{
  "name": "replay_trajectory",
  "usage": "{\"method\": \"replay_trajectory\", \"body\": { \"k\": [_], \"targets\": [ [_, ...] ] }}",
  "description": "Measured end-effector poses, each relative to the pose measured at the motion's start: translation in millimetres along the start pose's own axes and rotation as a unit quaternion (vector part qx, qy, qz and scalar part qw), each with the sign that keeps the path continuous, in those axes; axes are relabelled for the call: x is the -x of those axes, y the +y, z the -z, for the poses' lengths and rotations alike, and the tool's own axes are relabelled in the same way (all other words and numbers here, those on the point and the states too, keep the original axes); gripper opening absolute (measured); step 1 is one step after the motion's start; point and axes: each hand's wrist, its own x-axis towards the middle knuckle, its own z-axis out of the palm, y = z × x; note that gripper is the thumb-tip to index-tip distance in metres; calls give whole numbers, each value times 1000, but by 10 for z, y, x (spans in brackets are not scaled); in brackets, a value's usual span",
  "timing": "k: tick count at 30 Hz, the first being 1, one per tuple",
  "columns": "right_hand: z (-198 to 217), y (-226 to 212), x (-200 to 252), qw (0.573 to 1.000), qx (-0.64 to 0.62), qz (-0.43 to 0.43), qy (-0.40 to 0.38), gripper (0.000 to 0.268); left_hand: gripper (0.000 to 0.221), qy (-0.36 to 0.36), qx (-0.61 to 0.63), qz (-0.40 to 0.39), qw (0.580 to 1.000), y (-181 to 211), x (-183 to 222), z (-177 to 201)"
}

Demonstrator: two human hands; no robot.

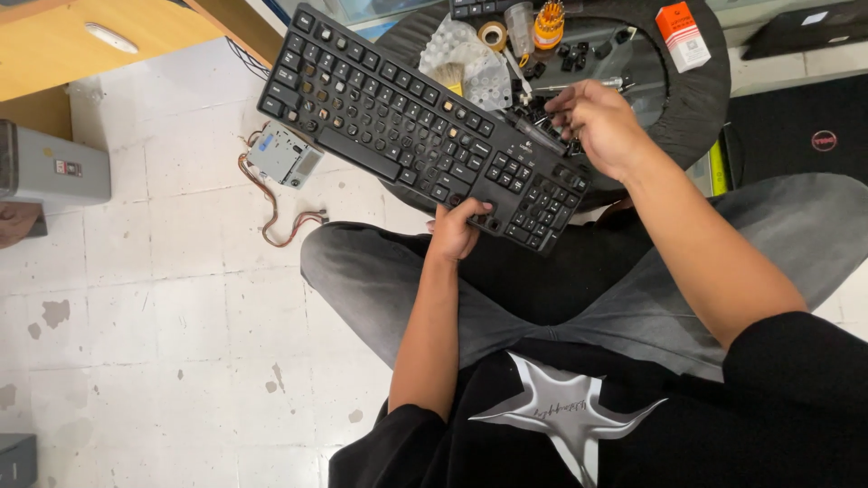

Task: A person is reassembling a computer keyboard by picking up individual keycaps and snapping them back into the frame.

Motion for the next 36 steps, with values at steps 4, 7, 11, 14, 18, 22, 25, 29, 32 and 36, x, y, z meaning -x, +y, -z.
{"method": "replay_trajectory", "body": {
  "k": [4, 7, 11, 14, 18, 22, 25, 29, 32, 36],
  "targets": [
    [-71, -69, 126, 997, 55, 50, -28, 42, 19, -4, 10, -10, 1000, -36, 19, 9],
    [-155, -168, 241, 989, 75, 118, -50, 36, 28, -10, 21, -9, 1000, -29, 39, -10],
    [-315, -359, 434, 984, 83, 133, -89, 37, 28, -27, 35, -8, 999, 8, 96, -91],
    [-426, -412, 524, 979, 86, 144, -120, 36, 31, -28, 45, -4, 999, -13, 100, -125],
    [-495, -413, 588, 976, 84, 138, -148, 40, 29, -33, 62, -8, 997, 61, 147, -218],
    [-490, -377, 589, 974, 82, 135, -162, 41, 36, -56, 70, -15, 996, 21, 129, -204],
    [-474, -262, 535, 972, 92, 145, -159, 40, 41, -45, 61, -23, 997, 27, 135, -252],
    [-482, -57, 471, 941, 233, 233, -80, 39, 38, -22, 20, -66, 997, 54, 172, -389],
    [-582, -1, 491, 885, 341, 312, -63, 32, 30, -29, 14, -58, 998, -20, 138, -384],
    [-624, 93, 461, 861, 372, 340, -67, 27, 34, -27, 71, -93, 993, 227, 393, -729]
  ]
}}
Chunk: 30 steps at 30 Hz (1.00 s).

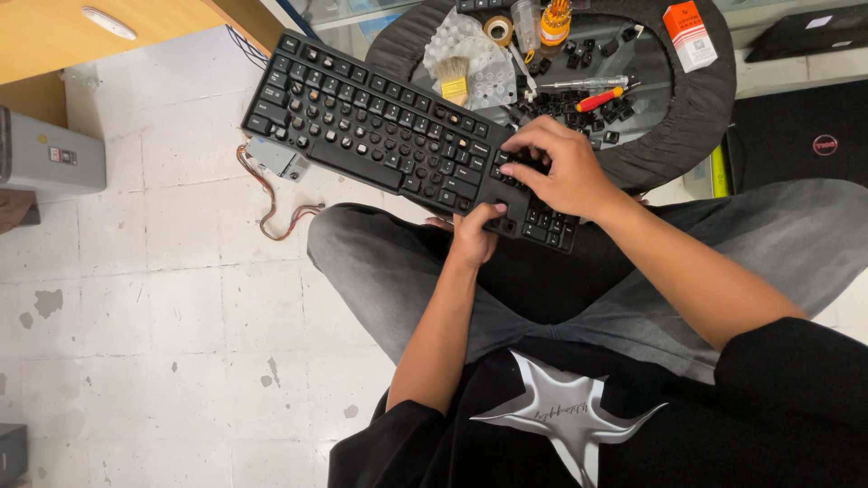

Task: A person is reassembling a computer keyboard by picking up individual keycaps and snapping them back into the frame.

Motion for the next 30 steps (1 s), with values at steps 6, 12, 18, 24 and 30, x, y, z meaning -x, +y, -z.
{"method": "replay_trajectory", "body": {
  "k": [6, 12, 18, 24, 30],
  "targets": [
    [36, -19, -12, 994, -91, -54, -14, 25, 17, -35, -169, -44, 984, -209, -69, 421],
    [83, -133, -17, 988, -148, -46, 5, 27, 13, -95, -286, -100, 948, 58, 83, 113],
    [94, -239, -1, 984, -173, -44, 15, 50, 15, -124, -264, -133, 947, 42, 96, 167],
    [113, -343, -28, 990, -134, -41, 15, 44, 14, -119, -220, -132, 959, 30, 101, 159],
    [143, -318, -6, 990, -134, -42, 28, 43, 19, -150, -203, -151, 956, -94, 9, 306]
  ]
}}
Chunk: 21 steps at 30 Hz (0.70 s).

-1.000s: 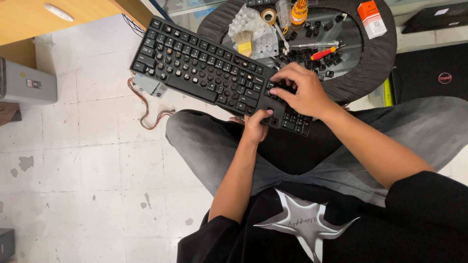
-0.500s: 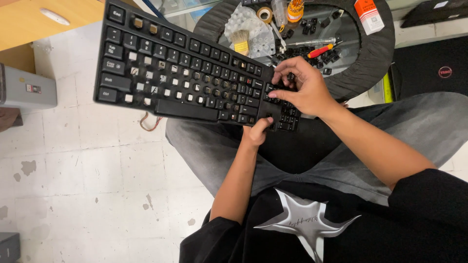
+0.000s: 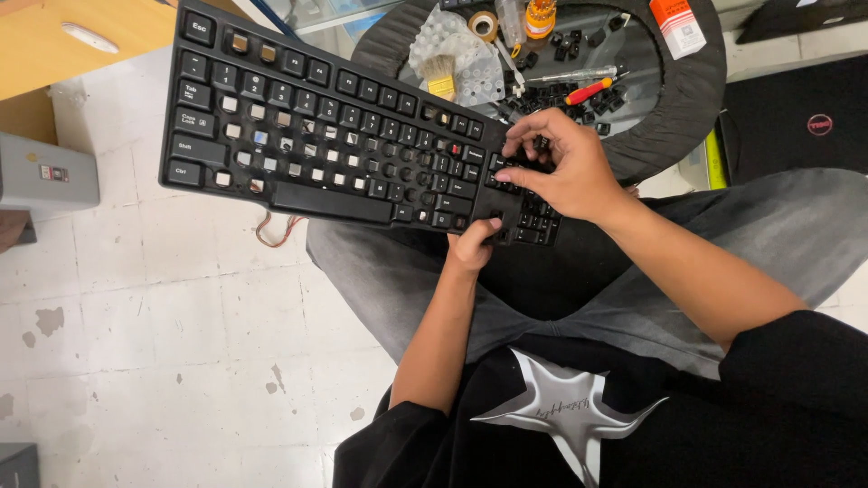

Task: A person is reassembling a computer keyboard by picking up individual keycaps and snapping them back into the frame.

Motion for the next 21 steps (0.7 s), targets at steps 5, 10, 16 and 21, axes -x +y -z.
{"method": "replay_trajectory", "body": {
  "k": [5, 10, 16, 21],
  "targets": [
    [40, -57, 24, 1000, 15, 7, 18, 40, 23, 9, 85, 17, 996, 70, -35, -151],
    [93, -56, 43, 999, 27, 18, 24, 33, 20, 6, 46, 24, 999, 68, -54, -183],
    [130, 47, 100, 996, 60, 22, 58, 22, 15, -4, -8, 28, 1000, -11, -115, -160],
    [101, 138, 168, 995, 72, 13, 66, 19, 13, -9, -55, 45, 997, 130, -238, -283]
  ]
}}
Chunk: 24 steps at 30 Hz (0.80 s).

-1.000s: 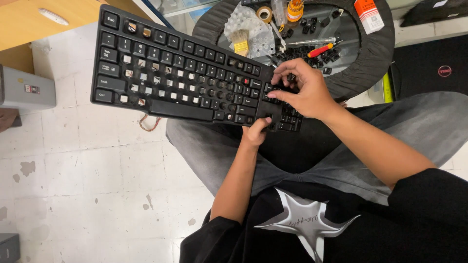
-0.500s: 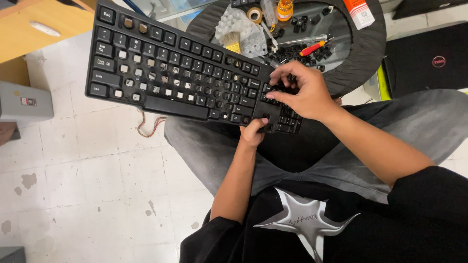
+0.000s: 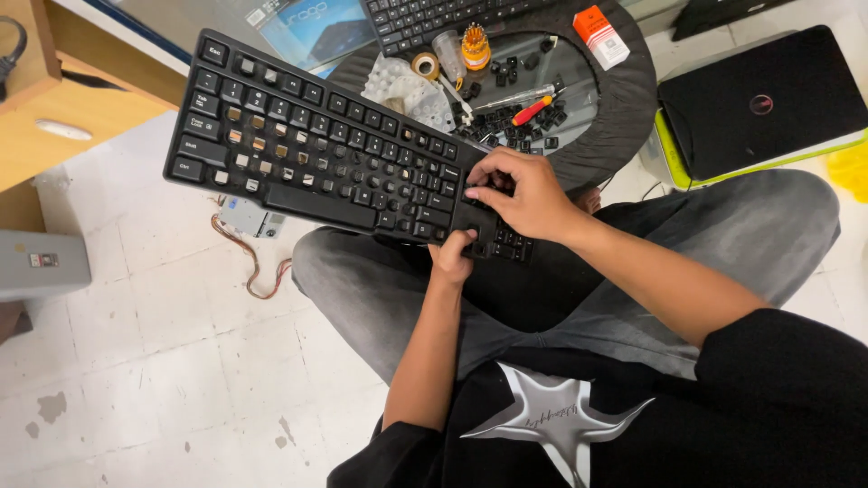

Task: A person is reassembling a computer keyboard by picking up individual keycaps and snapping them back into the frame.

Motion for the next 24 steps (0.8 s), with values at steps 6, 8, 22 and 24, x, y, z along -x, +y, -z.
{"method": "replay_trajectory", "body": {
  "k": [6, 8, 22, 24],
  "targets": [
    [143, -4, -98, 999, 35, -11, -19, 27, 10, 2, 29, 22, 999, -267, -77, -14],
    [132, 46, -80, 999, 37, -19, -20, 23, 9, 10, 37, 23, 999, -95, -119, -90],
    [424, 1500, -71, 966, 182, -184, 5, 19, 23, 116, 192, 140, 964, -208, -78, 184],
    [417, 1538, -58, 955, 242, -171, 0, 18, 28, 139, 200, 164, 956, -541, -52, 397]
  ]
}}
